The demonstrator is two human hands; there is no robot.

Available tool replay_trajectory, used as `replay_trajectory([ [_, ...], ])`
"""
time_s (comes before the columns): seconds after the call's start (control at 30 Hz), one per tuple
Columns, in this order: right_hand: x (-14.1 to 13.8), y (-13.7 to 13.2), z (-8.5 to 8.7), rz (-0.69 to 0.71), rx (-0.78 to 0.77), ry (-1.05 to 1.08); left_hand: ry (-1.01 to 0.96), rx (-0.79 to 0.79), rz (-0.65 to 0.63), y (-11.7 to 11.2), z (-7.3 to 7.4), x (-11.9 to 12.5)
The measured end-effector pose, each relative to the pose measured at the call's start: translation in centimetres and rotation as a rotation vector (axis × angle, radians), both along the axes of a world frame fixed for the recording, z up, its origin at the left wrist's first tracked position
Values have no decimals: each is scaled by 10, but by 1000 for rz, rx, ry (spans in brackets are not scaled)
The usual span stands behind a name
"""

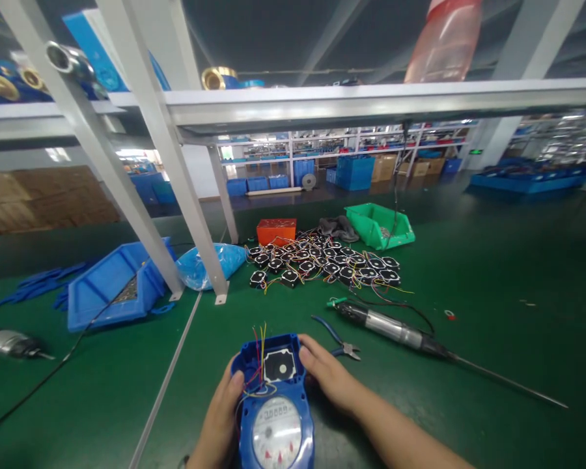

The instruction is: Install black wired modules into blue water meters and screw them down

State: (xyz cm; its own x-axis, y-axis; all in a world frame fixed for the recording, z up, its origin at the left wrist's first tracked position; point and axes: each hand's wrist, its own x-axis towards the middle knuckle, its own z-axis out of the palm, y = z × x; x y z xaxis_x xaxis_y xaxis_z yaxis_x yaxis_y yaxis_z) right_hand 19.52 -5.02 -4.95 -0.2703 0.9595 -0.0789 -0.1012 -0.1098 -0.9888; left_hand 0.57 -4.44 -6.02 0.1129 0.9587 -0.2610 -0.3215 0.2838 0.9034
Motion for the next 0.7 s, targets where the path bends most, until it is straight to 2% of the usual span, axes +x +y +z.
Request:
replay_trajectory([
  [0.13, -2, 1, -3, 7, 45, -91, 73, 42, -4, 1, -5, 0],
  [0.27, 8, 8, 4, -58, 249, -516, 69, 65, -2, 1, -8, -1],
  [0.33, 25, 13, 14, -190, 290, -693, 45, 63, -28, 2, -11, -2],
  [0.43, 67, 16, 31, -422, 253, -915, 37, 57, -66, 3, -15, -5],
  [0.5, 98, 15, 37, -494, 212, -1080, 32, 64, -81, 3, -16, -5],
  [0.6, 137, 11, 36, -430, 120, -1298, 17, 66, -87, 3, -13, -4],
  [0.7, 156, 9, 27, -301, 19, -1443, 12, 63, -72, 2, -8, -2],
])
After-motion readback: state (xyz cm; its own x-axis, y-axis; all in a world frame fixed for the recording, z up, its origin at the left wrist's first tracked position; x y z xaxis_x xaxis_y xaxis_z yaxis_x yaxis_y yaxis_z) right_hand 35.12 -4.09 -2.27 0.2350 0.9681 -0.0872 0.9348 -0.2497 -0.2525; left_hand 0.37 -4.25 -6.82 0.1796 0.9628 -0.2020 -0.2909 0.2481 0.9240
